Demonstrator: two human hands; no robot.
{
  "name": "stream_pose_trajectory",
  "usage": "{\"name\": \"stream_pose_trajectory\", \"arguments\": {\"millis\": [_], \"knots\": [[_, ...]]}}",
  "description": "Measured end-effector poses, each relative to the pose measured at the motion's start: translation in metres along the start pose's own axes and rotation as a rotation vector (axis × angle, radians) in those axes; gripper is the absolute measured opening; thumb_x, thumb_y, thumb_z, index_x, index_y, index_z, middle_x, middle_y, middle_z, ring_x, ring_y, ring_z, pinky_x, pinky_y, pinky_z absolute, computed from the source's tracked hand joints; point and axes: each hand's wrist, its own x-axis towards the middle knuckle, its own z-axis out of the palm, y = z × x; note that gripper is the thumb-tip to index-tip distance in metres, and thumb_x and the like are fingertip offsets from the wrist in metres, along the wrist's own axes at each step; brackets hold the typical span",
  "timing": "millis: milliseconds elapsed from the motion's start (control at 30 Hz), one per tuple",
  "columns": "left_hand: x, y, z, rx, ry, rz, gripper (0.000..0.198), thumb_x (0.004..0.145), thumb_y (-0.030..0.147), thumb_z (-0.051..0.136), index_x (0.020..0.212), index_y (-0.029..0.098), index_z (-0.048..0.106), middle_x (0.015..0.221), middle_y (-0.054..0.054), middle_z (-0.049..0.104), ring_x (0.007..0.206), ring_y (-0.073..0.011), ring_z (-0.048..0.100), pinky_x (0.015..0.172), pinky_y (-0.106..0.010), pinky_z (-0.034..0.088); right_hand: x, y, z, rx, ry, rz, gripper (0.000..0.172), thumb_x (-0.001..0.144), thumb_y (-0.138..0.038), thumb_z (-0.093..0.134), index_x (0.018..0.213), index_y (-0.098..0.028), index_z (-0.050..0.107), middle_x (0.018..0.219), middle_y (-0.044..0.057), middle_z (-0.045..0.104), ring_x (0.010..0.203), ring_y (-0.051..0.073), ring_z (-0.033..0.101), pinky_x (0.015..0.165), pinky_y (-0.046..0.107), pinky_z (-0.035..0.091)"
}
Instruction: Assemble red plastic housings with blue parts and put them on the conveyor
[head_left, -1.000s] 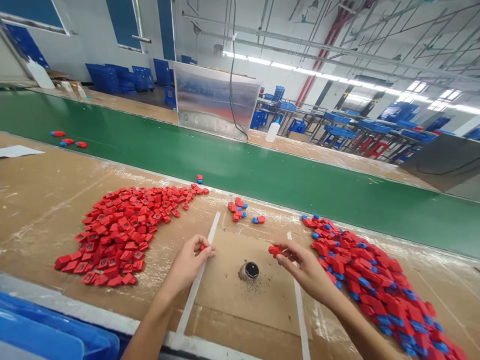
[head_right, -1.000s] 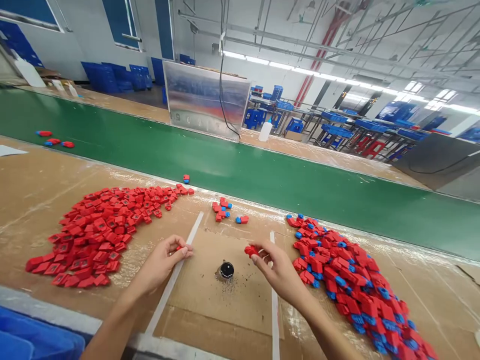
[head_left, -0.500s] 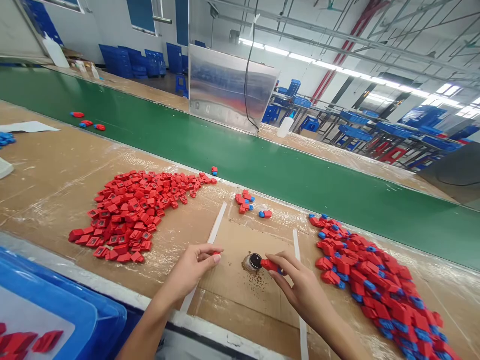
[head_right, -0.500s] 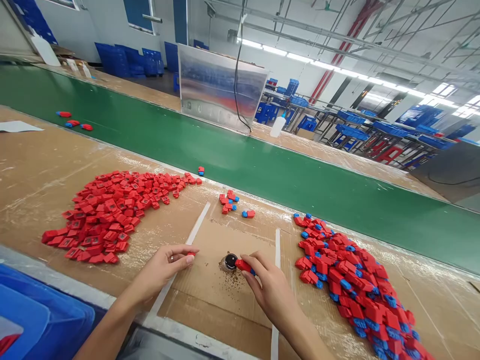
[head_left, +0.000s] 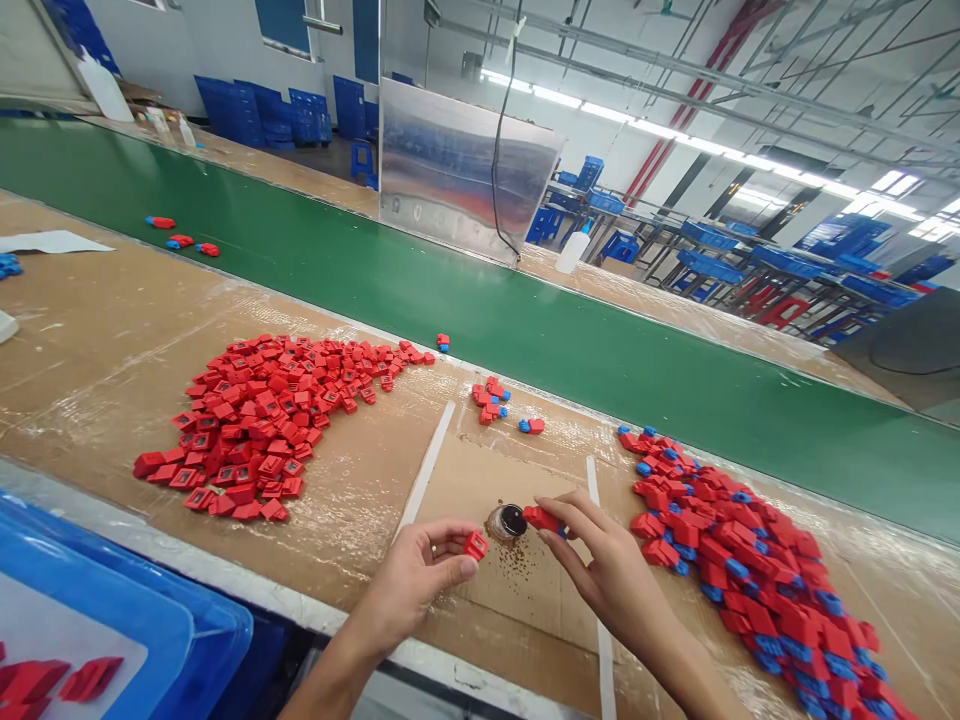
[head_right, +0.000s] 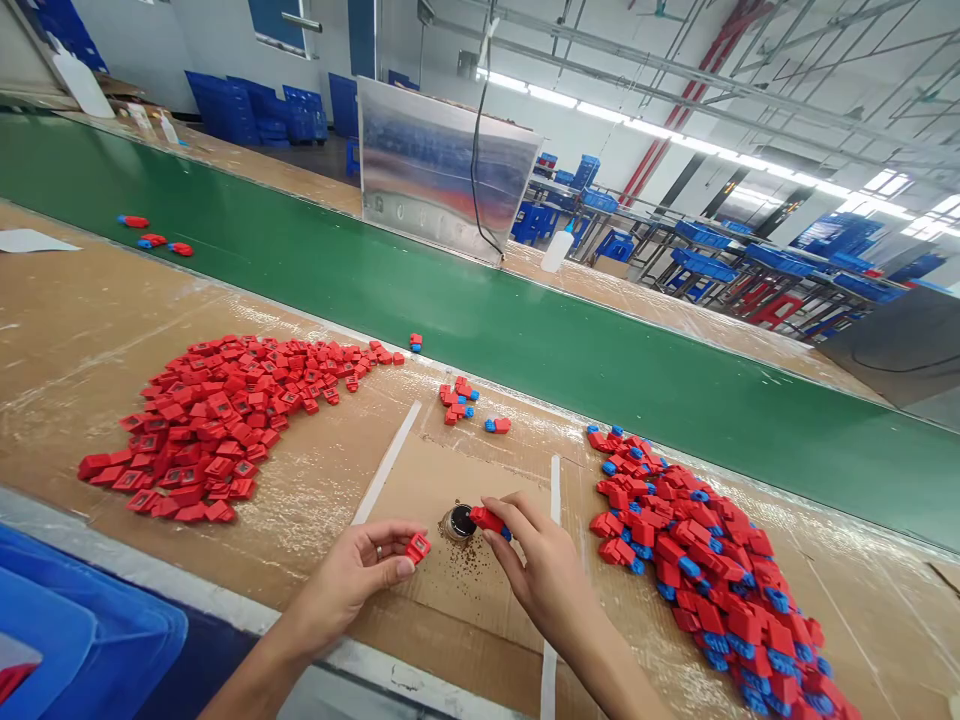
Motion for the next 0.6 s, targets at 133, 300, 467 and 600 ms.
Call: {"name": "stream_pose_trajectory", "arguments": {"millis": [133,300,467,600], "knots": [[-0.003,-0.01,0.011,-0.025,-0.001,0.023,0.024,0.074,0.026,0.074,0.096,0.016,0.071,0.088,-0.005,0.07,0.083,-0.0164,0.06,0.077,-0.026,0.045,-0.001,-0.012,-0.005,0.095,0.018,0.052,0.023,0.095,-0.028,0.049,0.115,-0.022,0.059,0.097,0.007,0.062,0.078,0.017,0.06,0.071,0.03,0.051],[-0.004,-0.012,0.016,-0.002,-0.055,0.054,0.021,0.079,0.022,0.069,0.099,0.017,0.069,0.087,-0.004,0.067,0.082,-0.0167,0.058,0.075,-0.026,0.045,-0.01,-0.029,0.001,0.227,0.007,0.064,0.024,0.094,-0.026,0.051,0.116,-0.021,0.058,0.094,0.007,0.063,0.08,0.017,0.06,0.073,0.029,0.05],[-0.006,-0.012,0.017,0.022,-0.099,0.039,0.023,0.081,0.018,0.064,0.103,0.017,0.068,0.088,-0.004,0.068,0.084,-0.017,0.059,0.075,-0.026,0.046,-0.016,-0.034,0.013,0.247,-0.02,0.091,0.023,0.093,-0.028,0.053,0.115,-0.022,0.058,0.092,0.005,0.064,0.08,0.018,0.061,0.073,0.028,0.05],[-0.006,-0.012,0.017,0.025,-0.117,0.03,0.02,0.081,0.018,0.063,0.101,0.016,0.067,0.087,-0.004,0.068,0.082,-0.0165,0.059,0.076,-0.026,0.045,-0.018,-0.033,0.018,0.262,-0.06,0.109,0.022,0.094,-0.029,0.053,0.113,-0.021,0.058,0.095,0.007,0.065,0.084,0.019,0.061,0.075,0.029,0.05]]}}
